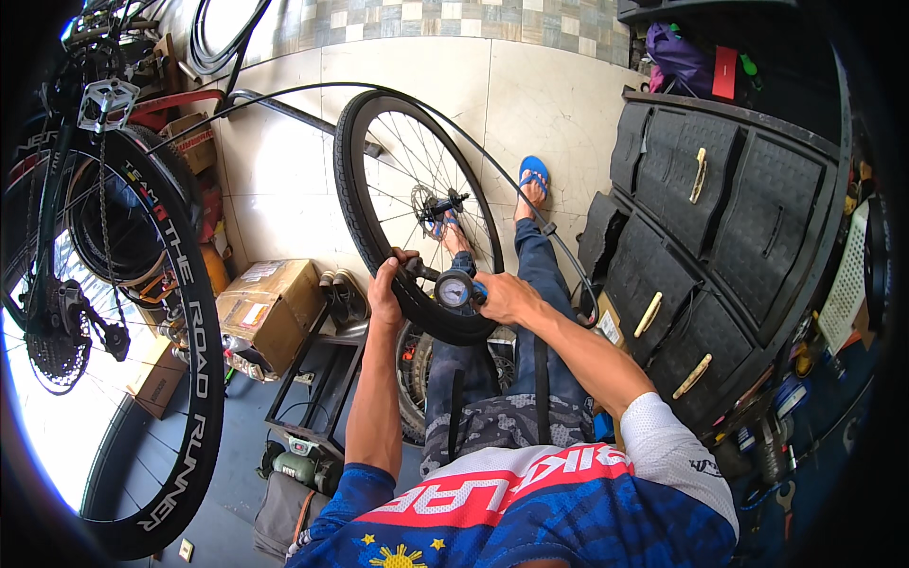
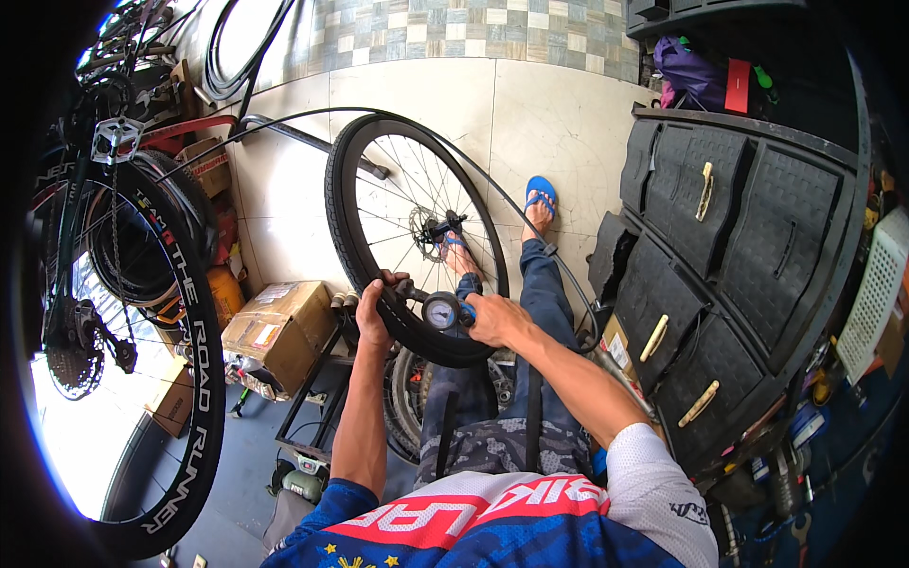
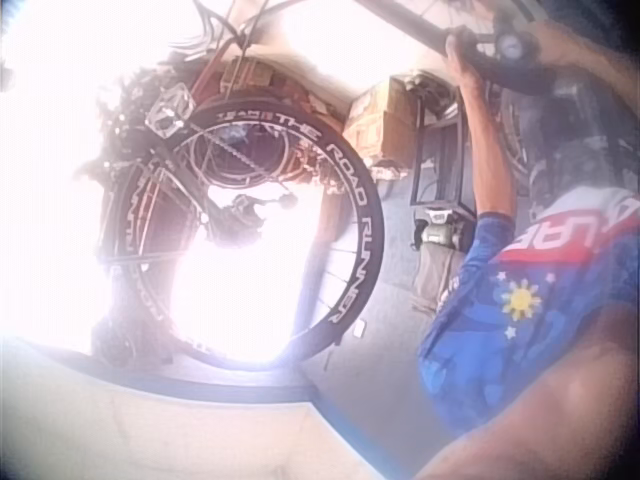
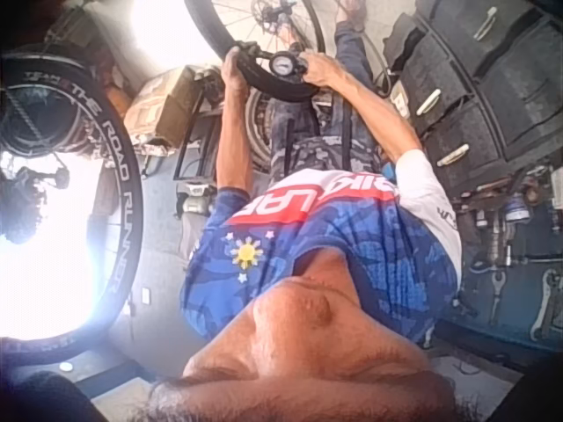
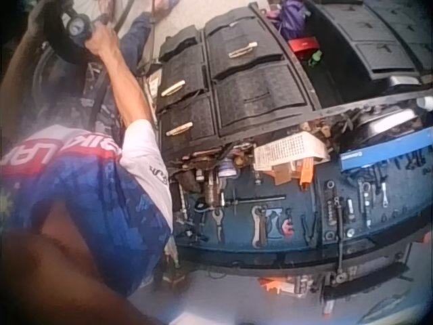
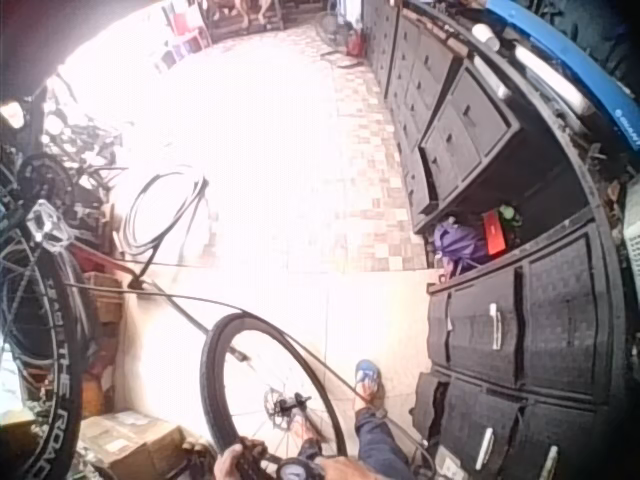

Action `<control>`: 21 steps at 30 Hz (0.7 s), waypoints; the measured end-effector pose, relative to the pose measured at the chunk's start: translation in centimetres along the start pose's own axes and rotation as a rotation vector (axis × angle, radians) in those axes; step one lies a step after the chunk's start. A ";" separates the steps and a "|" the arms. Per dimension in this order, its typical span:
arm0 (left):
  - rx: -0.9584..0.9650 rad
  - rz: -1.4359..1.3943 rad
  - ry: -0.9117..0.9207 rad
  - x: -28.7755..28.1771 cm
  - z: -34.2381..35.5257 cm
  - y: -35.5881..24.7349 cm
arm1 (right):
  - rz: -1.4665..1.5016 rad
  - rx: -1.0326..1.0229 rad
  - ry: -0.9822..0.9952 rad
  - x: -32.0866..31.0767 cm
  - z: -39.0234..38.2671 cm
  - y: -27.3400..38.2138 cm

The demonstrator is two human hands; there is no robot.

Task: The person installs an orange inner tube into a bicycle tire, seats the tire bead onto the rim by hand, and inflates the tire using a floor pump with a pressure gauge. The person repeats the process for a second tire.

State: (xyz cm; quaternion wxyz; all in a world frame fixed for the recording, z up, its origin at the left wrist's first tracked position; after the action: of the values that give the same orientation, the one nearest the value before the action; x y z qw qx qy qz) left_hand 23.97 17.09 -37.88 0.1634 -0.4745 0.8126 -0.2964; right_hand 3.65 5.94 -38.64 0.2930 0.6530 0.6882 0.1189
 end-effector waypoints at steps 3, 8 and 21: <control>-0.002 0.006 0.001 0.1 -0.1 -0.1 | -0.008 0.011 0.005 -0.3 -0.1 0.2; -0.003 0.006 -0.004 0.2 -0.2 -0.1 | -0.006 0.012 0.009 -0.4 -0.1 0.3; -0.002 0.006 -0.013 0.4 -0.4 -0.3 | 0.015 0.005 -0.048 -0.3 -0.1 0.0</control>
State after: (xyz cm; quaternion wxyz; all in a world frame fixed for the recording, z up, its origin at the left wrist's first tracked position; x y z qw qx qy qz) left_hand 23.72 16.74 -37.36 0.1690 -0.4742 0.8132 -0.2922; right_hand 3.56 5.63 -38.50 0.3067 0.6617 0.6762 0.1038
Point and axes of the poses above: each hand's wrist, its own z-axis towards the middle knuckle, its own x-axis out of the palm, y = z × x, the point moved 8 cm from there along z, towards the middle knuckle, and after that the axes turned 10 degrees about -y, right-handed, at the moved point
